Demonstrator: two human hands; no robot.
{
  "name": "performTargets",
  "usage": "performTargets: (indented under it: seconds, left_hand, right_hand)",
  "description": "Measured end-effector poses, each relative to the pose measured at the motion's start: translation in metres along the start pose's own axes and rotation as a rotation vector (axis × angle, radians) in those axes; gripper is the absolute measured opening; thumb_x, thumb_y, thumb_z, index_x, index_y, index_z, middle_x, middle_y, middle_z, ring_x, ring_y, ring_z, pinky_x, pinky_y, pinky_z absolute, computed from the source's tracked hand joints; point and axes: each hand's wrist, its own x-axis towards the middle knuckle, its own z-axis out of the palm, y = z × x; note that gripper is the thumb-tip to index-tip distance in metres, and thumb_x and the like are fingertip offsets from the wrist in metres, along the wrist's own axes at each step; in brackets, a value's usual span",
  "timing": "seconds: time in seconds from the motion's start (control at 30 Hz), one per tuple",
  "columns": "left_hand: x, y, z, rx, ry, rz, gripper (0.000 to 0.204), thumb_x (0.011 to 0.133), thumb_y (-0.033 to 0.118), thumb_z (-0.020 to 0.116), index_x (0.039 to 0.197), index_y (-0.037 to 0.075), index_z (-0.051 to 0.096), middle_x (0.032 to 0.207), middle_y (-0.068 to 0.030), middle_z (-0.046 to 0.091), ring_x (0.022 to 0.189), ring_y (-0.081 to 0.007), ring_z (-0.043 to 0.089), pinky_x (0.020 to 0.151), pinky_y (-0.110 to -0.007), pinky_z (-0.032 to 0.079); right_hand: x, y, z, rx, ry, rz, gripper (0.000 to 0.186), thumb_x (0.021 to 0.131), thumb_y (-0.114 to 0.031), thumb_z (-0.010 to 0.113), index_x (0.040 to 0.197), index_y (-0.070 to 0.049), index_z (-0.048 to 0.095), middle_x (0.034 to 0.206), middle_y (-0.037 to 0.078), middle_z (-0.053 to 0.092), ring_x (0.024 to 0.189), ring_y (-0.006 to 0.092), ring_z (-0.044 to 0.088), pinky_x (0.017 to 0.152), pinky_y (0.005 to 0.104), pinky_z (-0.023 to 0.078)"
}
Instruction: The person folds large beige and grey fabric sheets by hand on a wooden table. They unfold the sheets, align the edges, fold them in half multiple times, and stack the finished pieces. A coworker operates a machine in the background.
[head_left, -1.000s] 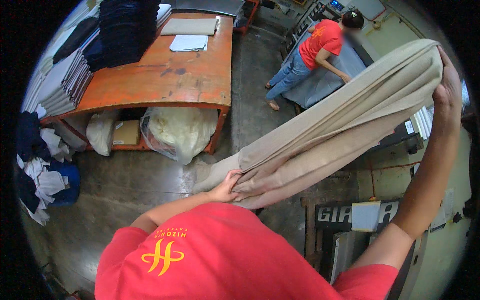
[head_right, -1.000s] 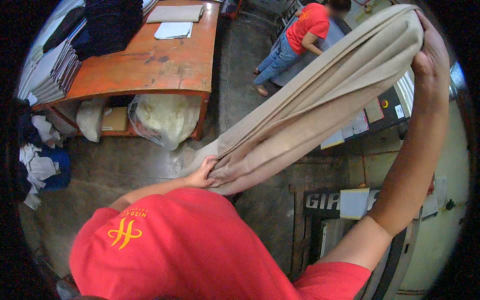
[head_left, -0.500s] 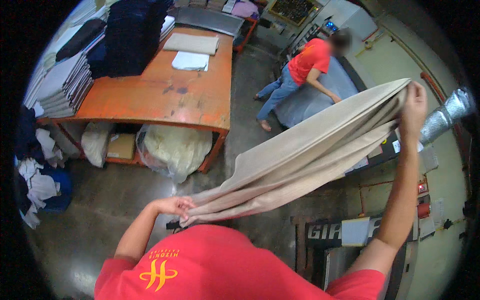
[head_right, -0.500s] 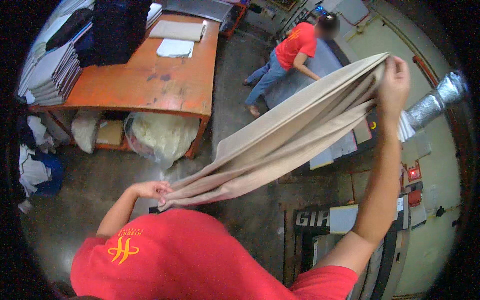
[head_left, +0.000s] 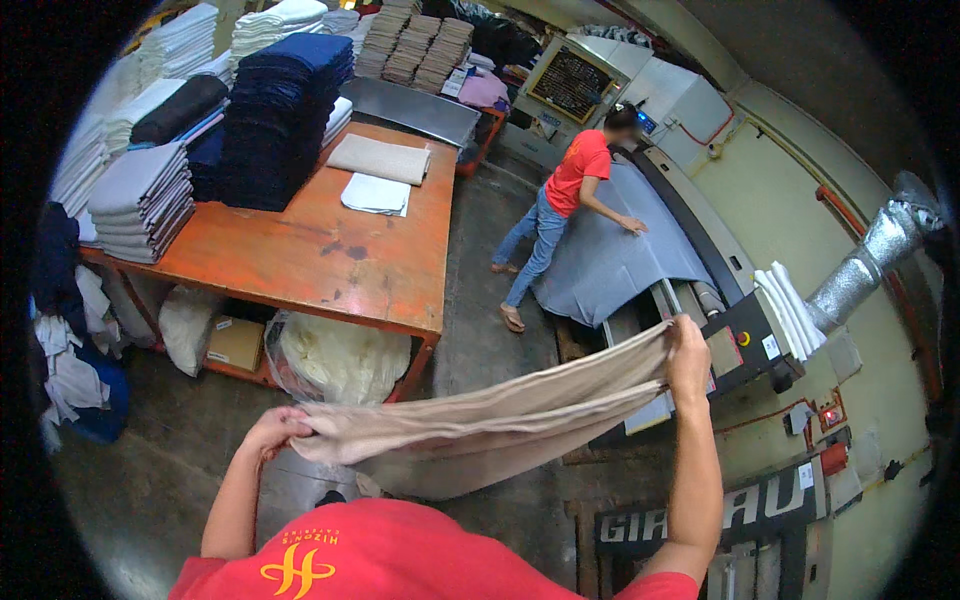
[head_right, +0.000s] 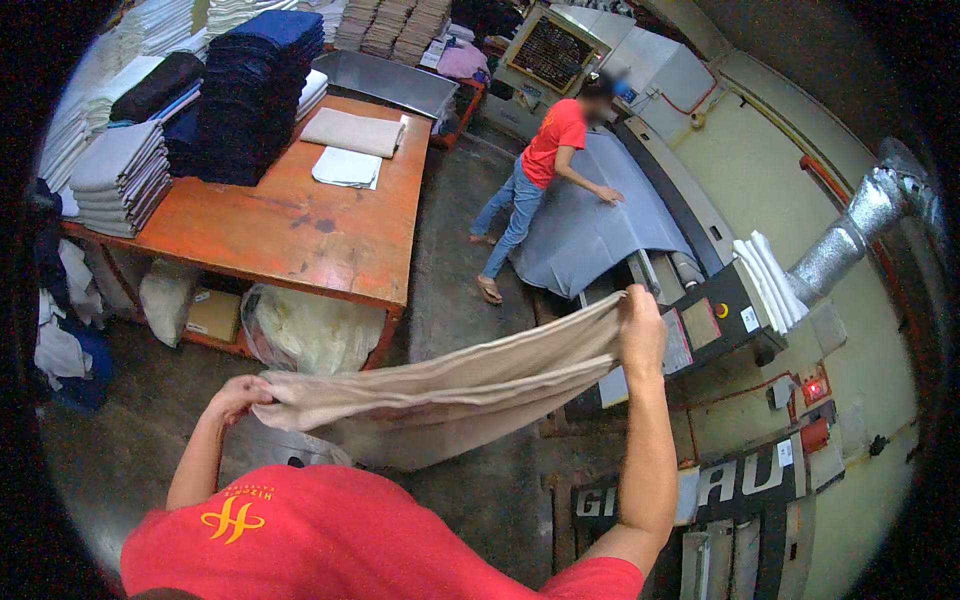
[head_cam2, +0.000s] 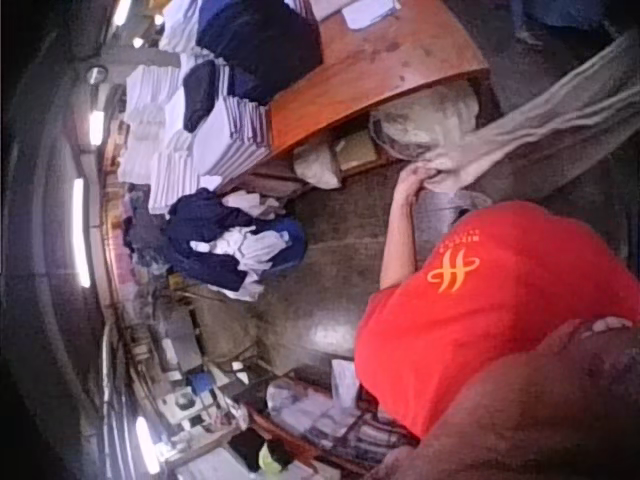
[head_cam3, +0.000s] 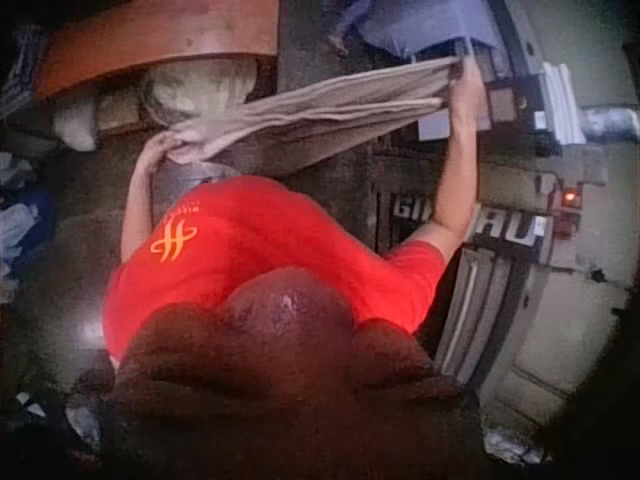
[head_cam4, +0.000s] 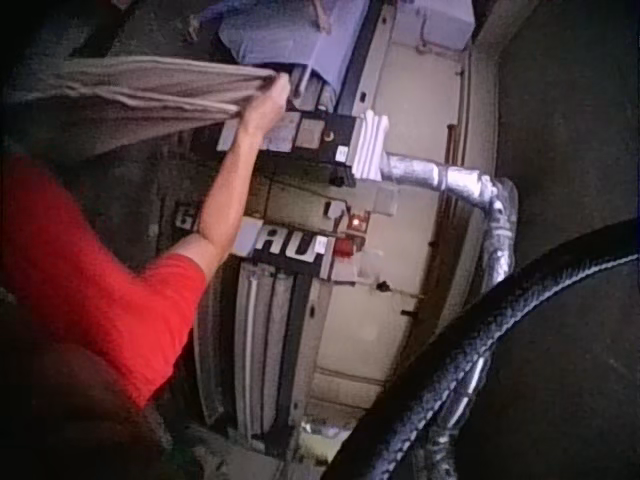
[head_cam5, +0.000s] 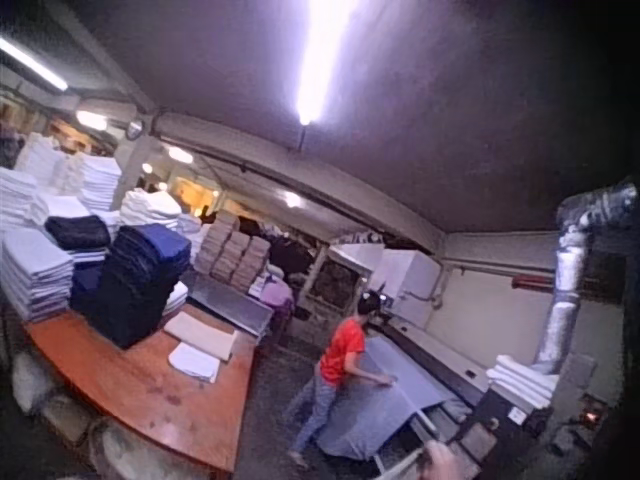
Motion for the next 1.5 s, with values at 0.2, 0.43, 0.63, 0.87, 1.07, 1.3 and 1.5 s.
performTargets:
  seconds: [0.2,0.43,0.63,0.87,1.07,1.3,1.5]
  left_hand:
    - [-0.048,0.001,0.042,0.705,-0.052,0.367,0.042,0.068,-0.003,0.072,0.107,0.009,0.062,0.093,-0.0077,0.058,0.083,-0.0233,0.060,0.070,-0.032,0.049]
    - [-0.046,0.005,0.024,0.951,-0.071,0.661,0.019,0.072,0.008,0.072,0.090,0.005,0.066,0.087,-0.0102,0.056,0.084,-0.0287,0.058,0.074,-0.037,0.048]
    - [-0.069,-0.086,0.018,0.308,-0.602,0.144,0.019,0.083,0.012,0.066,0.099,0.004,0.067,0.099,-0.0083,0.063,0.092,-0.0169,0.058,0.080,-0.030,0.046]
    - [-0.042,-0.064,0.012,0.541,-0.062,0.518,0.012,0.076,0.003,0.061,0.084,0.004,0.069,0.082,-0.0062,0.062,0.079,-0.0179,0.060,0.072,-0.031,0.049]
    - [-0.034,0.096,-0.040,0.505,0.451,1.042,0.014,0.077,-0.004,0.054,0.086,0.002,0.063,0.082,-0.0060,0.056,0.078,-0.0186,0.056,0.073,-0.030,0.046]
    - [-0.102,0.230,-0.077,0.940,0.859,1.113,0.031,0.076,-0.010,0.050,0.103,0.001,0.060,0.097,-0.0078,0.058,0.093,-0.0168,0.056,0.086,-0.027,0.042]
    - [-0.171,0.236,-0.092,-0.203,0.273,1.485,0.020,0.097,0.007,0.046,0.114,0.004,0.055,0.112,-0.0098,0.059,0.102,-0.0183,0.056,0.093,-0.032,0.044]
  right_hand:
    - [-0.004,0.050,-0.003,0.019,0.023,0.145,0.012,0.090,-0.004,0.047,0.098,-0.001,0.055,0.091,0.019,0.061,0.088,0.0393,0.058,0.074,0.0431,0.046]
    - [0.003,0.051,-0.017,-0.033,0.051,-0.006,0.016,0.089,-0.003,0.046,0.102,-0.007,0.055,0.092,0.016,0.058,0.088,0.0386,0.057,0.072,0.0447,0.046]
    - [0.005,0.060,-0.027,-0.078,0.007,-0.007,0.022,0.087,0.001,0.046,0.105,-0.006,0.056,0.093,0.015,0.060,0.088,0.0343,0.060,0.075,0.0400,0.047]
    - [0.012,0.061,-0.002,0.052,-0.013,-0.093,0.022,0.084,0.004,0.049,0.103,-0.003,0.056,0.091,0.017,0.061,0.088,0.0351,0.060,0.075,0.0394,0.047]
    - [0.011,0.071,0.057,0.349,0.096,0.173,0.033,0.087,-0.002,0.048,0.119,-0.002,0.055,0.115,0.016,0.061,0.105,0.0272,0.059,0.091,0.0339,0.045]
    - [-0.021,0.042,0.101,0.948,-0.047,0.700,0.018,0.079,-0.003,0.048,0.085,-0.003,0.065,0.081,0.006,0.063,0.077,0.0194,0.060,0.071,0.0331,0.048]
    - [-0.046,-0.024,0.092,1.241,0.726,0.710,0.015,0.080,-0.004,0.045,0.083,-0.005,0.059,0.090,0.006,0.059,0.084,0.0173,0.054,0.076,0.0302,0.044]
